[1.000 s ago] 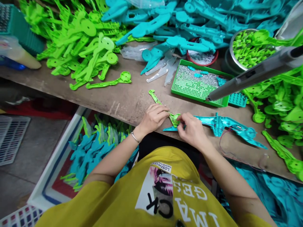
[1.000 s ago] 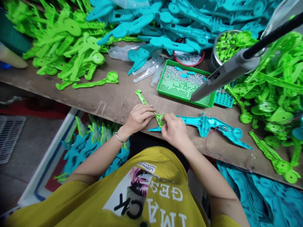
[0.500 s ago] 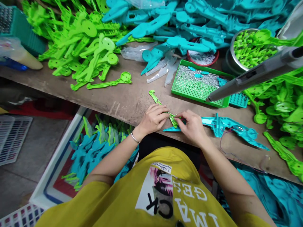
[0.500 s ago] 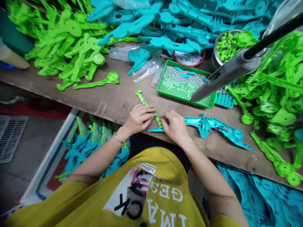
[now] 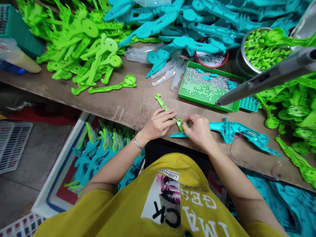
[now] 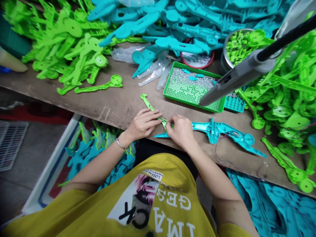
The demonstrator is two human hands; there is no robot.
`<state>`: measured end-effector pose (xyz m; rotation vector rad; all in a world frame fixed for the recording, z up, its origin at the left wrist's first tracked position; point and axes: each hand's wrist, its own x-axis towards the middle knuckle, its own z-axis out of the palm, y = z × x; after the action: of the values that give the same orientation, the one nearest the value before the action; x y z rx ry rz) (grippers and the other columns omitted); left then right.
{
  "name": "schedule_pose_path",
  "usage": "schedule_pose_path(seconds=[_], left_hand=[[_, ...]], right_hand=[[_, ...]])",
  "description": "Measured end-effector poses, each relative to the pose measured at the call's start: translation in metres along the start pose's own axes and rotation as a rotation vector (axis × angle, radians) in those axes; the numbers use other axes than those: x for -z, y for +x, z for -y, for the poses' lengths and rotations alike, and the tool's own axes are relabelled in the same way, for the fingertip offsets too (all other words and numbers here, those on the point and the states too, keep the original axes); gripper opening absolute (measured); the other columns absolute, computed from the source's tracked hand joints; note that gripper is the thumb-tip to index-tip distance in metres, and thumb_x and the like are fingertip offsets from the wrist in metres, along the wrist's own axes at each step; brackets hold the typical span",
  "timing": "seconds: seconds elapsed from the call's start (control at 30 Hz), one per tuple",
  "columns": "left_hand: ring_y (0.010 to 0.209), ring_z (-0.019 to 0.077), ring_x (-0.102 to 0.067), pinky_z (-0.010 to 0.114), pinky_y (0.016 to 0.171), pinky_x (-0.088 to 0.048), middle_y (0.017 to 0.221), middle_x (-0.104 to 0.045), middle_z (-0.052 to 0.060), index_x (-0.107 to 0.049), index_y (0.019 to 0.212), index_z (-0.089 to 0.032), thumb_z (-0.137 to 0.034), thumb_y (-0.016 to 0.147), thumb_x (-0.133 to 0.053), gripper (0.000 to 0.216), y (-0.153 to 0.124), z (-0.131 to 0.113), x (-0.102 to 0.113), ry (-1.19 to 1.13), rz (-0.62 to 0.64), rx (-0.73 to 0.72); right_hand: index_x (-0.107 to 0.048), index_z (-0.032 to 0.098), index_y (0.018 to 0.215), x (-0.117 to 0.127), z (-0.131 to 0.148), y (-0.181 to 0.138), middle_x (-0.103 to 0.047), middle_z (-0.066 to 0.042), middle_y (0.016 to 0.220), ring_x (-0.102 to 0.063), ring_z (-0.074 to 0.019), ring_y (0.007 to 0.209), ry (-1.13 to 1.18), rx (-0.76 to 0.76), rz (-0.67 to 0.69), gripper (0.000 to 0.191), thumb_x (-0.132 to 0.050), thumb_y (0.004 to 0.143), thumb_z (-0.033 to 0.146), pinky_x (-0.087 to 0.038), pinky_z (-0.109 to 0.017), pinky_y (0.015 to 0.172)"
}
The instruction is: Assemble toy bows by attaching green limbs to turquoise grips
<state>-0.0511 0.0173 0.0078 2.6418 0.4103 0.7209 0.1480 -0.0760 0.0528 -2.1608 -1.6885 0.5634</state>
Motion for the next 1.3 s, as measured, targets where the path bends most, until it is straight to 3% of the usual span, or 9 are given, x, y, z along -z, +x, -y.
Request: schedule_pose_path(seconds=[0.17,0.37,0.83,1.3], left_hand=[[0.127,0.0253,-0.065,0.048,0.106,-0.053,0.134,-0.068,0.016,-0.074,0.111,-0.02,-0.013,0.096,-0.052,0.027,0.0011,-0.0005,0.001,0.023,-0.006,0.006],[0.125,0.026,-0.066,0.046,0.105,-0.054,0.113,-0.074,0.012,-0.073,0.109,-0.018,-0.011,0.096,-0.051,0.027,0.0035,-0.0021,0.0018,0.069,-0.006,-0.04],[0.139,0.0276,-0.055,0.052,0.115,-0.048,0.126,-0.069,0.014,-0.069,0.122,-0.02,-0.011,0.097,-0.05,0.032,-0.0011,-0.0025,0.0012,-0.012,0.055,-0.006],[0.14,0.0309,-0.054,0.056,0.116,-0.045,0.125,-0.072,0.012,-0.063,0.128,-0.017,-0.01,0.098,-0.05,0.033,-0.0042,-0.005,-0.0027,0.133,0.106,-0.066]], right_hand=[[-0.07,0.02,0.08,-0.0004,0.0071,0.001,-0.074,-0.008,0.085,-0.066,-0.022,0.077,-0.095,-0.021,0.033,0.017,-0.056,0.087,0.025,-0.037,-0.031,0.066],[-0.069,0.02,0.085,-0.0004,0.0066,-0.0013,-0.074,-0.007,0.085,-0.066,-0.0215,0.077,-0.122,0.029,0.057,0.016,-0.054,0.089,0.024,-0.034,-0.032,0.064],[-0.069,0.021,0.083,-0.0044,0.006,-0.0034,-0.074,-0.007,0.084,-0.065,-0.0214,0.076,-0.107,-0.003,0.009,0.018,-0.054,0.09,0.028,-0.032,-0.032,0.062],[-0.07,0.021,0.084,-0.0044,0.0078,-0.0039,-0.075,-0.007,0.087,-0.065,-0.0212,0.077,-0.123,-0.023,0.018,0.019,-0.054,0.09,0.029,-0.029,-0.031,0.06]])
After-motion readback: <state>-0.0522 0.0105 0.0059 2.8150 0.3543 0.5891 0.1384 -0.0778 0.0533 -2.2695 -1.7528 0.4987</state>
